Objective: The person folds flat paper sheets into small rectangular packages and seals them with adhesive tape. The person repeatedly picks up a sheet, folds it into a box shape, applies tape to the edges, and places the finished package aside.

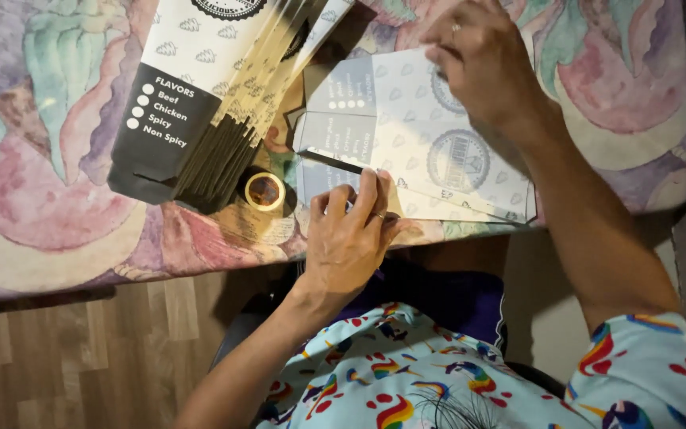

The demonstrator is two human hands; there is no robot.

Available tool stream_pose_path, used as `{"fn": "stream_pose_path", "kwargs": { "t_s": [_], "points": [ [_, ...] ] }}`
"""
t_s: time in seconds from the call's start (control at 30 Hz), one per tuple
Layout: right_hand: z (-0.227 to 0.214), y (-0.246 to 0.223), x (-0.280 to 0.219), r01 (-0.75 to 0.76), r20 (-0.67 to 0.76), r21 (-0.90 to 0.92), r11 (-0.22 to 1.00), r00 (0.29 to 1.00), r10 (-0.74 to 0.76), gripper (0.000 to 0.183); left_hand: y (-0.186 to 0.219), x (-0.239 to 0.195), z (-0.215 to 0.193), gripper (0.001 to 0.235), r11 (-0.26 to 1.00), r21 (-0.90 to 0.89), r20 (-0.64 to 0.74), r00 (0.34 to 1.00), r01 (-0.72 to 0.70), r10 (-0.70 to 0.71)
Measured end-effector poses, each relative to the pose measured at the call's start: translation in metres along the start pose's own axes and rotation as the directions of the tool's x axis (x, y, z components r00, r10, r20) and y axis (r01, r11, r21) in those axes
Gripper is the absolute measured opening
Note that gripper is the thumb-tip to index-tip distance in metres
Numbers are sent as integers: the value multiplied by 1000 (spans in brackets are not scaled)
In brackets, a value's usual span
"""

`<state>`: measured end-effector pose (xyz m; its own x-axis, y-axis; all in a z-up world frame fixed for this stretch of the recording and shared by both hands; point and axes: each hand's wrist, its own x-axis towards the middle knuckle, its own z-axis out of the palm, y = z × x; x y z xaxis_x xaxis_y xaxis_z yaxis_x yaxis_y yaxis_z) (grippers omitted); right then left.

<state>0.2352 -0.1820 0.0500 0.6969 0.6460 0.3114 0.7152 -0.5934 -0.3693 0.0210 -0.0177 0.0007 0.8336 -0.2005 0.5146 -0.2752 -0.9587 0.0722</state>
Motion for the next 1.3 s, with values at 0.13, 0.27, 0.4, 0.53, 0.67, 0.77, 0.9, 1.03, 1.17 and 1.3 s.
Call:
{"fn": "stream_pose_path", "kwargs": {
  "t_s": [0.13, 0.27, 0.4, 0.53, 0.67, 0.77, 0.9, 1.03, 1.17, 1.3],
  "points": [
    [19, 35, 16, 192, -23, -152, 970, 980, -197, 4, -2, -3, 9, 53, 998, 46, -58, 998, -31, 34],
    [17, 33, 21, 207, 21, -141, 968, 978, -206, 9, -1, -5, 9, 53, 999, 42, -27, 999, -18, 19],
    [11, 33, 22, 133, 82, -71, 989, 988, -128, 8, -1, -5, 7, 59, 1000, 27, 19, 1000, -3, 3],
    [-7, 18, 6, 154, 109, -150, 977, 984, -139, 7, 0, -4, 8, 54, 997, 69, -27, 999, -14, 16],
    [-38, -53, -32, 104, 62, -320, 942, 994, -88, 6, -1, -2, 2, 52, 1000, 17, -13, 1000, -17, 17],
    [-24, -73, -66, 256, -24, -193, 947, 964, -265, 15, 0, 0, -2, 50, 999, 34, -12, 1000, -21, 21],
    [0, -87, -96, 321, -106, -220, 921, 931, -350, 7, 0, -2, -1, 50, 998, -55, -19, 1000, -6, 5],
    [18, -89, -105, 344, -216, -265, 901, 889, -404, 6, -1, -3, 5, 39, 994, -103, -91, 996, -22, 13],
    [26, -82, -109, 301, -275, -201, 932, 896, -349, 6, 0, -1, 5, 45, 998, -67, -165, 986, -16, 5],
    [32, -77, -110, 303, -315, -151, 941, 887, -336, 10, 0, -5, 7, 39, 998, -64, -205, 979, -18, 4]
  ]
}}
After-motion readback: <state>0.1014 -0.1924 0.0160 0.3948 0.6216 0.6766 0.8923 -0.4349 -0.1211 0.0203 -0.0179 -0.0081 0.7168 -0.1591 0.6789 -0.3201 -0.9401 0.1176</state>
